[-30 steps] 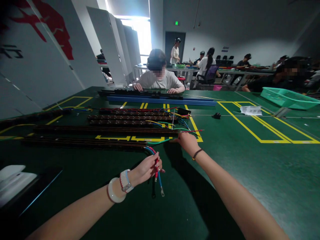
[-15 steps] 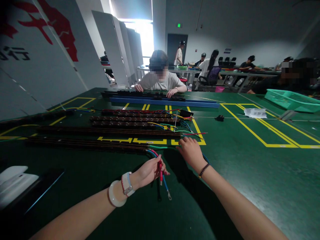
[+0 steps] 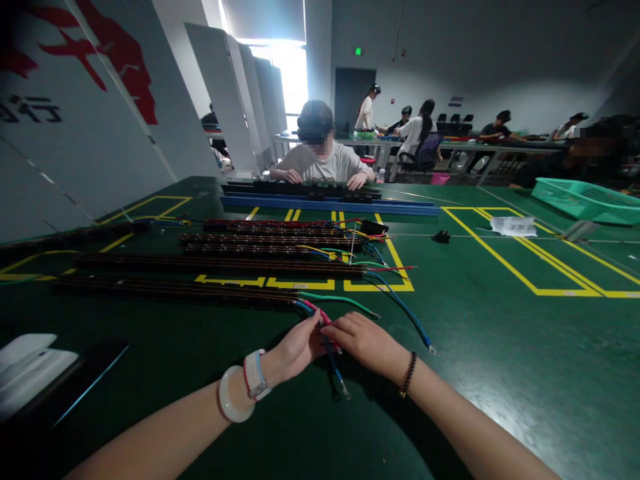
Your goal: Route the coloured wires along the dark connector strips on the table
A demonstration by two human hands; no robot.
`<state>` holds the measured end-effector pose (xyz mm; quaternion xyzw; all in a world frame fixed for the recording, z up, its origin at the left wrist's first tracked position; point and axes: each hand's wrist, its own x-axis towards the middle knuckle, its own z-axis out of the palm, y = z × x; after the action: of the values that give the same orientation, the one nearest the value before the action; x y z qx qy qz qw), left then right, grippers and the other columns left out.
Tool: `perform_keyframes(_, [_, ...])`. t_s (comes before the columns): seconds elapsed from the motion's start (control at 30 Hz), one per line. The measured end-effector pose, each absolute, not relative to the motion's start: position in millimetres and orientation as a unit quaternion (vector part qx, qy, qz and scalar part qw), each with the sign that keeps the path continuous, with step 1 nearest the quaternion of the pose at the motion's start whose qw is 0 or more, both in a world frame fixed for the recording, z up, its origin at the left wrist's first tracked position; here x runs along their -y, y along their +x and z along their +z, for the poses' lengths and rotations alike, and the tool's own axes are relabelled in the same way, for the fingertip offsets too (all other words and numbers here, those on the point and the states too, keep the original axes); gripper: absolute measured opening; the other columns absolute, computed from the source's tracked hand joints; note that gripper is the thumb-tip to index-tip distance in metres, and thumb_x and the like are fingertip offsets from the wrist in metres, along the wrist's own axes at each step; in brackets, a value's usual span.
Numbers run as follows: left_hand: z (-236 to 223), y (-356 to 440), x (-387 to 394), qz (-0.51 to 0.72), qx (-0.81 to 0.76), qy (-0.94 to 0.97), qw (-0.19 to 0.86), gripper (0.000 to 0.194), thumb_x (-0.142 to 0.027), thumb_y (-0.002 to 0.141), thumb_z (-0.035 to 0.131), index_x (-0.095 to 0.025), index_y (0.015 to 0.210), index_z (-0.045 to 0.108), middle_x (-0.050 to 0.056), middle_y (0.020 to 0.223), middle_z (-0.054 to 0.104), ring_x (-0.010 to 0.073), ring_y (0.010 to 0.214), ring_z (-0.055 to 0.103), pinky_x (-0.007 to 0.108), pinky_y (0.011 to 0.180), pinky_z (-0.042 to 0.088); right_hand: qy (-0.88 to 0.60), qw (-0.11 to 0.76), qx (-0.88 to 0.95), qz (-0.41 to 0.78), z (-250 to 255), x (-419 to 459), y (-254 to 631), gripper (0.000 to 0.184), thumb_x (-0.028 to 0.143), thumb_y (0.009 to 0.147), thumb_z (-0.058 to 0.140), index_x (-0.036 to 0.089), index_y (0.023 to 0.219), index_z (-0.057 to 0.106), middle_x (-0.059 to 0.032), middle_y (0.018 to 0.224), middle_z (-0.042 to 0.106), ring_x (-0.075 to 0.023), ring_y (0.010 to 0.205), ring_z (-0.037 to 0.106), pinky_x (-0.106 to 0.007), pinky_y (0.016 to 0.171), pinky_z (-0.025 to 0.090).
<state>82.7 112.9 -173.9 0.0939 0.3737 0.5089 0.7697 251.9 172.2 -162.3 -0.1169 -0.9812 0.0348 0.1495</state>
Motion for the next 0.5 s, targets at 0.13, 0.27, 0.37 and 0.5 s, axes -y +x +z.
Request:
perform_keyframes(0.13, [-172.5, 87.9, -108.8, 0.537, -0.393, 0.11, 0.738, 0.022, -0.025, 0.09, 0.033, -0.011, 0.09, 0.049, 0.009, 0.084, 0.061, 0.0133, 0.076, 0.06, 0.032, 0.077, 0.049, -0.154, 0.163, 0.972, 0.075, -162.9, -176.1, 253.1, 0.034, 0.014, 0.094, 0.038, 0.015, 0.127, 0.048, -0.008, 0.101, 0.055, -0.0154, 0.09, 0.049, -0.027, 0.08, 0.045])
perform_keyframes(0.27, [-172.1, 89.7, -108.1, 0.503, -0.431, 0.156, 0.733, 0.021, -0.025, 0.092, 0.03, -0.011, 0.096, 0.046, 0.011, 0.083, 0.061, 0.0148, 0.069, 0.061, 0.037, 0.075, 0.05, -0.156, 0.175, 0.968, 0.092, -156.1, -176.6, 250.1, 0.032, 0.014, 0.094, 0.037, 0.014, 0.123, 0.051, -0.0086, 0.1, 0.056, -0.0152, 0.09, 0.051, -0.027, 0.08, 0.047])
perform_keyframes(0.37, [-173.0, 89.2, -108.4, 0.474, -0.453, 0.202, 0.728, 0.019, -0.023, 0.093, 0.027, -0.012, 0.099, 0.042, 0.009, 0.075, 0.06, 0.0167, 0.064, 0.062, 0.038, 0.07, 0.05, -0.143, 0.221, 0.961, 0.09, -145.2, -180.6, 241.2, 0.027, 0.016, 0.094, 0.038, 0.012, 0.115, 0.054, -0.0089, 0.094, 0.058, -0.0146, 0.086, 0.053, -0.026, 0.076, 0.047])
perform_keyframes(0.5, [-177.6, 87.3, -110.1, 0.455, -0.448, 0.218, 0.738, 0.018, -0.029, 0.093, 0.026, -0.014, 0.095, 0.035, 0.003, 0.067, 0.055, 0.0155, 0.057, 0.059, 0.038, 0.065, 0.05, -0.137, 0.261, 0.952, 0.088, -123.9, -192.0, 210.9, 0.025, 0.025, 0.096, 0.037, 0.01, 0.096, 0.058, -0.0084, 0.083, 0.057, -0.014, 0.077, 0.052, -0.025, 0.069, 0.044])
